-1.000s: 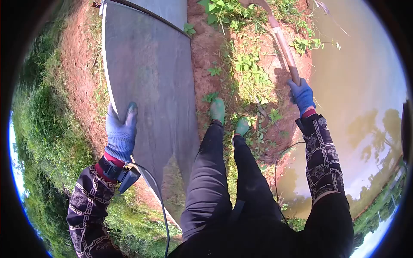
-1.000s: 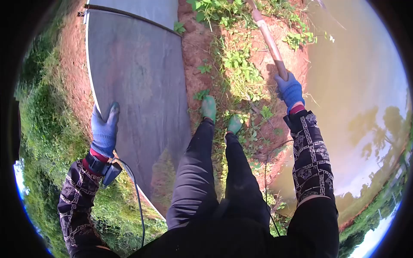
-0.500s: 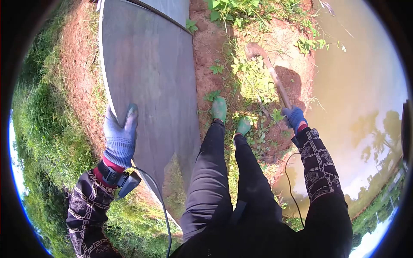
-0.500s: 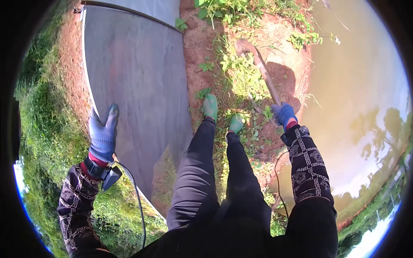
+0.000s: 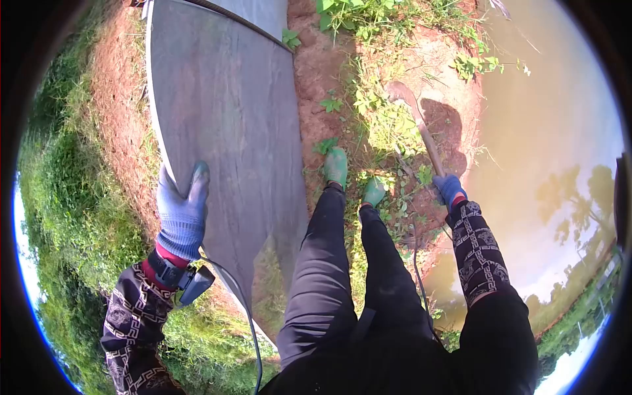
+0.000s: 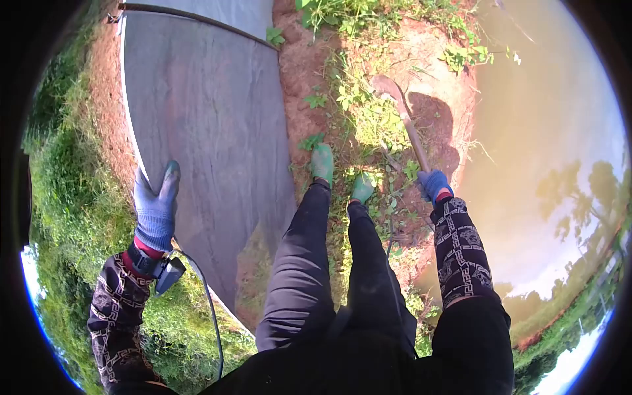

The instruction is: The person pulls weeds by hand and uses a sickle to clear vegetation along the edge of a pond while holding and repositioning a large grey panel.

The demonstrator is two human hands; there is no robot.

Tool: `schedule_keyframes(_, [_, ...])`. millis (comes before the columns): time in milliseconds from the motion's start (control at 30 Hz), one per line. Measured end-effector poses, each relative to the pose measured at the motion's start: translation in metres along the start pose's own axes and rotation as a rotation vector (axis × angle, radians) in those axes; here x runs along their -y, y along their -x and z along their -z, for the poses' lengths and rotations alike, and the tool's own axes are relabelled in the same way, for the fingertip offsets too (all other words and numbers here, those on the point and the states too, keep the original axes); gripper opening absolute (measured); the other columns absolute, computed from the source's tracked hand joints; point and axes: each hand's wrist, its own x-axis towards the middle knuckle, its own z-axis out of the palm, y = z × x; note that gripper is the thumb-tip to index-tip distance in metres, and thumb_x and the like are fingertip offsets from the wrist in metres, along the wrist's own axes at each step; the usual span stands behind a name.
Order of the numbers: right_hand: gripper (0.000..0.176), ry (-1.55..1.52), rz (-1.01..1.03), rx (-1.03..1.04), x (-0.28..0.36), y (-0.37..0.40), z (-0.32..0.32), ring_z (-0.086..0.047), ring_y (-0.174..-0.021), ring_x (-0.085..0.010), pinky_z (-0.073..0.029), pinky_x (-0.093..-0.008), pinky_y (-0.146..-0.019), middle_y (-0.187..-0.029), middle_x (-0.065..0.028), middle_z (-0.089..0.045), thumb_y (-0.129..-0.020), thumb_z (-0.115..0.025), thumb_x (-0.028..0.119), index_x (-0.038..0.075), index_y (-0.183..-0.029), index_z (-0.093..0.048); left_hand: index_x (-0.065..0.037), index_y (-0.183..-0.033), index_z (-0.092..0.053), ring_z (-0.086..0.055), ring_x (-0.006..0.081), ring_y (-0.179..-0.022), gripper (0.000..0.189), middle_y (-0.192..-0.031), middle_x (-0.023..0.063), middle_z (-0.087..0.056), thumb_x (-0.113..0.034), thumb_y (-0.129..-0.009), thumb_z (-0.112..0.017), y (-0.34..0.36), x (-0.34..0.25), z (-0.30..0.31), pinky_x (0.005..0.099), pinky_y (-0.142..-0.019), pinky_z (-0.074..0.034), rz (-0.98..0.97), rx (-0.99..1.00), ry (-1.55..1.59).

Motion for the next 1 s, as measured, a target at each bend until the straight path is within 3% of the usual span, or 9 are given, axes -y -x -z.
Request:
schedule_keyframes(33, [0.033, -0.210, -0.028, 0.062, 0.016, 0.029, 0.010, -0.056, -0.045, -0.0182, -0.045, -0.0333, -0.042, -0.061, -0.0063, -0.061, -0.085, -0.068, 0.037, 0.004, -0.083, -0.068, 0.000, -0.128, -0.048, -0.057, 0.0121, -0.098, 0.042, -0.114, 0.0078, -0.061, -0.009, -0.091, -0.066, -0.001, 0.003, 0.001, 0.0276, -0.086, -0.048, -0.001, 0.001, -0.002])
schedule_keyframes(167, [0.029, -0.349, -0.007, 0.167, 0.074, 0.068, 0.030, -0.048, -0.041, -0.0127, -0.038, -0.0288, -0.038, -0.058, 0.0000, -0.054, -0.085, -0.070, 0.035, 0.007, -0.081, -0.065, 0.000, -0.128, -0.048, -0.058, 0.0121, -0.099, 0.041, -0.114, 0.0079, -0.061, -0.008, -0.091, -0.065, 0.001, -0.014, -0.003, 0.0279, -0.087, -0.048, 0.085, 0.016, -0.039])
schedule_keyframes(233, [0.029, -0.243, 0.074, 0.128, 0.108, 0.068, 0.035, -0.047, -0.040, -0.0131, -0.038, -0.0291, -0.038, -0.058, -0.0006, -0.053, -0.086, -0.069, 0.034, 0.006, -0.082, -0.063, 0.001, -0.125, -0.051, -0.060, 0.0134, -0.102, 0.037, -0.114, 0.0082, -0.063, -0.002, -0.091, -0.064, -0.001, -0.005, -0.002, 0.0285, -0.091, -0.049, -0.010, -0.007, 0.026])
schedule_keyframes(467, [0.030, -0.477, 0.335, -0.185, 0.212, 0.012, 0.015, -0.049, -0.040, -0.0141, -0.039, -0.0305, -0.038, -0.058, -0.0026, -0.054, -0.088, -0.065, 0.036, 0.007, -0.088, -0.061, 0.000, -0.128, -0.048, -0.059, 0.0119, -0.096, 0.042, -0.111, 0.0079, -0.062, -0.006, -0.090, -0.065, 0.001, -0.005, -0.003, 0.0271, -0.085, -0.050, 0.025, -0.014, 0.038])
schedule_keyframes(567, [0.028, -0.276, 0.189, -0.223, 0.156, -0.007, -0.022, -0.051, -0.041, -0.0154, -0.040, -0.0315, -0.037, -0.058, -0.0045, -0.056, -0.089, -0.064, 0.034, 0.007, -0.088, -0.060, 0.000, -0.128, -0.048, -0.059, 0.0118, -0.094, 0.042, -0.110, 0.0076, -0.062, -0.005, -0.090, -0.065, 0.001, -0.006, -0.005, 0.0271, -0.084, -0.050, 0.008, -0.025, 0.033])
schedule_keyframes(600, [0.027, -0.238, 0.065, -0.069, 0.099, -0.024, -0.030, -0.052, -0.040, -0.0170, -0.040, -0.0325, -0.037, -0.058, -0.0061, -0.057, -0.089, -0.063, 0.033, 0.007, -0.087, -0.058, 0.000, -0.128, -0.048, -0.059, 0.0118, -0.094, 0.042, -0.110, 0.0076, -0.062, -0.005, -0.090, -0.065, 0.002, -0.006, -0.003, 0.0271, -0.084, -0.050, 0.003, -0.021, 0.033])
schedule_keyframes(633, [0.025, 0.150, -0.017, -0.040, 0.054, -0.013, -0.031, -0.051, -0.040, -0.0179, -0.040, -0.0330, -0.036, -0.056, -0.0056, -0.055, -0.089, -0.063, 0.030, 0.006, -0.086, -0.058, 0.000, -0.127, -0.049, -0.059, 0.0122, -0.098, 0.040, -0.112, 0.0073, -0.062, -0.004, -0.090, -0.065, 0.003, -0.005, -0.002, 0.0270, -0.086, -0.050, 0.010, -0.001, 0.028])
schedule_keyframes(700, [0.025, -0.156, -0.103, -0.050, 0.014, 0.025, -0.022, -0.052, -0.041, -0.0184, -0.041, -0.0340, -0.037, -0.057, -0.0053, -0.055, -0.088, -0.063, 0.030, 0.006, -0.087, -0.058, 0.000, -0.127, -0.051, -0.060, 0.0126, -0.102, 0.039, -0.115, 0.0071, -0.061, -0.002, -0.090, -0.064, 0.000, -0.007, 0.000, 0.0269, -0.089, -0.049, 0.014, 0.007, 0.033])
schedule_keyframes(1000, [0.030, -0.070, 0.027, -0.002, 0.077, 0.062, 0.011, -0.054, -0.043, -0.0193, -0.044, -0.0344, -0.039, -0.058, -0.0058, -0.056, -0.086, -0.063, 0.034, 0.005, -0.088, -0.057, 0.001, -0.124, -0.051, -0.061, 0.0130, -0.099, 0.035, -0.113, 0.0088, -0.062, -0.002, -0.091, -0.063, 0.000, -0.007, 0.002, 0.0273, -0.087, -0.051, 0.057, 0.041, 0.079])
